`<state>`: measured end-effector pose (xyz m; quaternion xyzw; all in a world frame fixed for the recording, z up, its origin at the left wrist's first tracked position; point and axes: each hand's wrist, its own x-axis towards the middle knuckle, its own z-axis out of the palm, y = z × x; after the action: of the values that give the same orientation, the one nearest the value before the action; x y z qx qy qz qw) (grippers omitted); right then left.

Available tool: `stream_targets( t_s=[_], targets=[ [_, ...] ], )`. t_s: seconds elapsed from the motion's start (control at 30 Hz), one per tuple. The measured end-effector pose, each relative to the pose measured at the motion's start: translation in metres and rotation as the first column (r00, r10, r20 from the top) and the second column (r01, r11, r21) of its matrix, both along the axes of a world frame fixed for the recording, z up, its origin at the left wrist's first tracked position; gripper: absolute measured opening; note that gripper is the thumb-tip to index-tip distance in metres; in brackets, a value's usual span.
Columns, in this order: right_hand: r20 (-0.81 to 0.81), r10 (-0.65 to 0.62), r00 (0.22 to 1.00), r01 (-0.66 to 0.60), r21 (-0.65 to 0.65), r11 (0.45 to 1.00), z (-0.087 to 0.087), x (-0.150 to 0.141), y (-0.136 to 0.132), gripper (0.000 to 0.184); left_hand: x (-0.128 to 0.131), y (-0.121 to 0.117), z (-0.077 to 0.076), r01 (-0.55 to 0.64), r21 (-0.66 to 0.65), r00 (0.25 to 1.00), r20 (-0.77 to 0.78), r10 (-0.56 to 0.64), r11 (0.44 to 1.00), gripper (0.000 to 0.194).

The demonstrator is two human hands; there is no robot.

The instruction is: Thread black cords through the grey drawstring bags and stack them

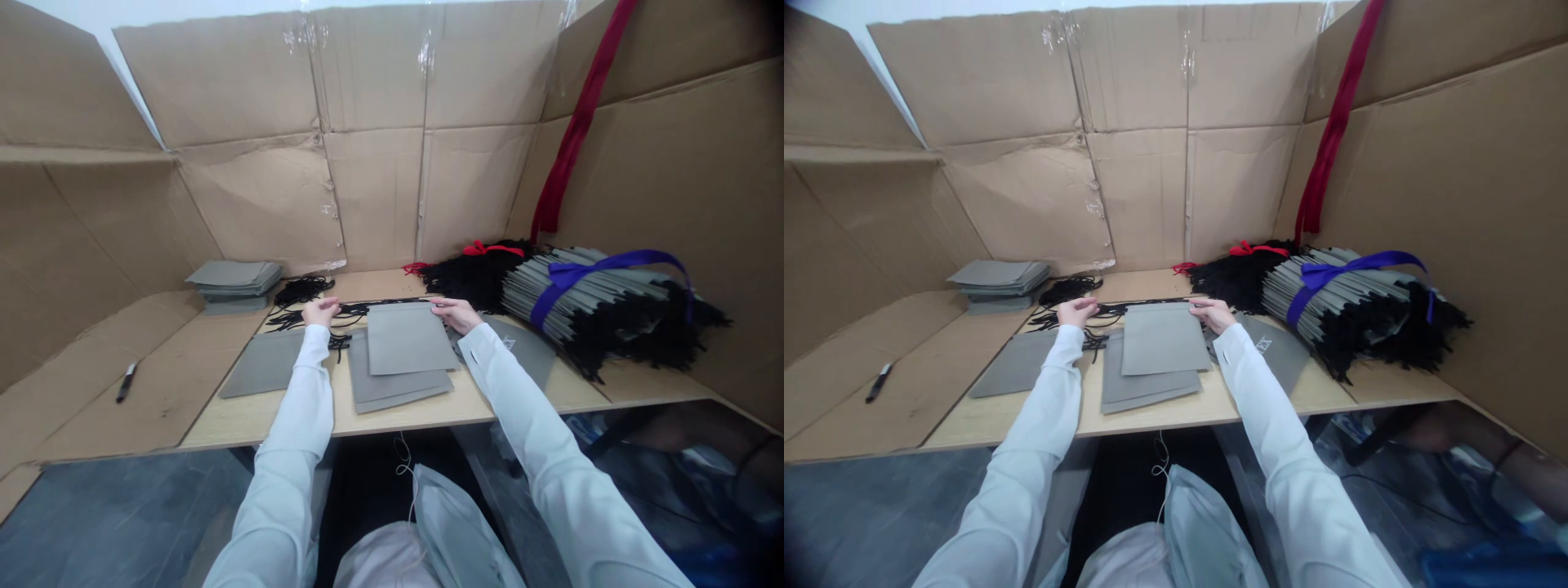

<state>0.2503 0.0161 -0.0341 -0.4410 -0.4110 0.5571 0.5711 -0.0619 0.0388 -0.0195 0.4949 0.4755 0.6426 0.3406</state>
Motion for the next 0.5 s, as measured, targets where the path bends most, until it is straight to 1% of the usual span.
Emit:
stream_targets(
  t_s=[0.13,0.23,0.33,0.43,0.5],
  targets=[
    [-0.019,-0.020,1.000,0.020,0.021,1.000,0.0036,0.0019,-0.0015,0.030,-0.0060,0.0016,-0.0005,-0.008,-0.007,1.000,0.008,0.008,1.000,0.024],
    [-0.029,-0.032,0.999,0.033,0.044,0.998,0.0050,0.0029,-0.0018,0.032,-0.0070,0.0020,-0.0005,-0.064,0.007,0.998,-0.026,0.064,0.998,0.024],
    [-0.033,-0.047,0.998,0.049,0.066,0.997,0.0061,0.0029,-0.0019,0.032,-0.0068,0.0003,0.0008,-0.167,0.029,0.974,-0.148,0.169,0.986,0.022],
    [-0.039,-0.049,0.998,0.052,0.075,0.996,0.0068,0.0027,-0.0021,0.031,-0.0065,-0.0024,0.0027,-0.264,0.073,0.912,-0.304,0.274,0.962,0.020],
    [-0.042,-0.050,0.998,0.053,0.071,0.996,0.0063,0.0029,-0.0019,0.031,-0.0062,-0.0037,0.0033,-0.291,0.065,0.889,-0.349,0.295,0.954,0.019]
  ],
)
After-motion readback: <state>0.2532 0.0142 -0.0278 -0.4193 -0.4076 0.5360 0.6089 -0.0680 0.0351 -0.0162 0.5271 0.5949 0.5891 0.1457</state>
